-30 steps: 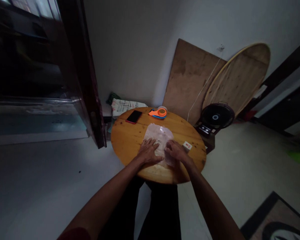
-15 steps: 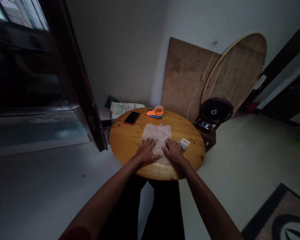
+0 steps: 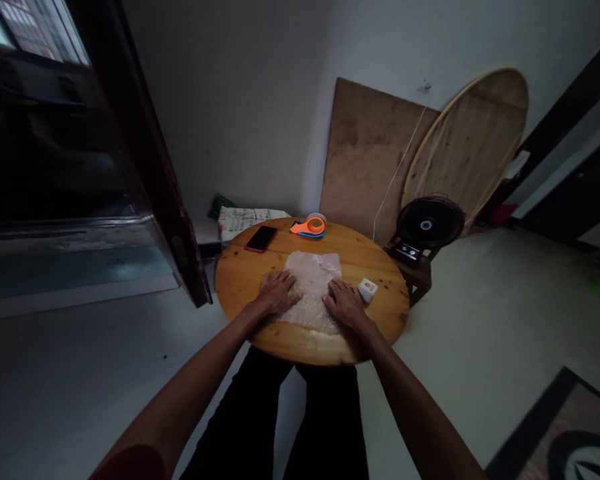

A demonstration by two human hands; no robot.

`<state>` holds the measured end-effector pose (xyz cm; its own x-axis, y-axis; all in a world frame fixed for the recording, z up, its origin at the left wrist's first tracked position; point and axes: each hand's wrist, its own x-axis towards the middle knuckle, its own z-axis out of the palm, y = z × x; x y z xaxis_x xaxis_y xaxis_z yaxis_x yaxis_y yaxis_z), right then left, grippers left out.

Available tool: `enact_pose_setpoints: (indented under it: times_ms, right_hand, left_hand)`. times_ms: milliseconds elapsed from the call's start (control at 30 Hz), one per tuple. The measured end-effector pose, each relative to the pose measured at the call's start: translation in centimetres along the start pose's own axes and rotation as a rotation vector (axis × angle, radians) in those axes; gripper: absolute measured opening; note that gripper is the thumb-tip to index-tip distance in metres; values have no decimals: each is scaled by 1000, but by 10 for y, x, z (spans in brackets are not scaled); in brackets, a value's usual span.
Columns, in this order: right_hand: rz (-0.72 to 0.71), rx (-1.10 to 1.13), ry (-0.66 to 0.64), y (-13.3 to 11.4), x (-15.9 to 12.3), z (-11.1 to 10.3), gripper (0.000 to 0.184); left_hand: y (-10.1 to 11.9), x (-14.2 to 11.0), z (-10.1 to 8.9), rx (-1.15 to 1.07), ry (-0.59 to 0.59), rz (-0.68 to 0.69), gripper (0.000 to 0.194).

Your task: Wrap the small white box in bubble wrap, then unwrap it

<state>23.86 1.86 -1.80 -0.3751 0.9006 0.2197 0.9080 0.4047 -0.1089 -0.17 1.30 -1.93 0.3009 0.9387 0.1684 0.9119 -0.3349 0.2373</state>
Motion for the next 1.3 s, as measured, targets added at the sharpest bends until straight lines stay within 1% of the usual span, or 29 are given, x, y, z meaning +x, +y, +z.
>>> enact_pose_setpoints:
  times_ms: [100,200,267,533,700,867,967,1300]
  right_hand:
    - [3,-7,-4,-1,2,0,41]
    - [17,-15,-8,-3,3,0,41]
    - [18,-13,-2,-4,3,1,42]
    - [51,-36,-13,-2,4,6,49]
    - [58,-50,3,0,4,8,50]
    - [64,-34,18,3,3,11,43]
    - [76,-32,33,3,2,11,41]
    - [87,-28,13,1,3,7,39]
  left_hand:
    - [-9,3,8,10,-17,-14,66]
    - [-16,9,9,3,-75,-24,71]
    - [-18,12,8,-5,-88,-24,74]
    - [-19,7,9,-7,-41,-28,78]
    - [-21,9,10,-21,-47,-62,77]
    - [-22,9,6,-56,-68,-74,69]
    - [-23,8,4,-81,-78,-73,66]
    - [-26,7,3,-121,-80,-74,67]
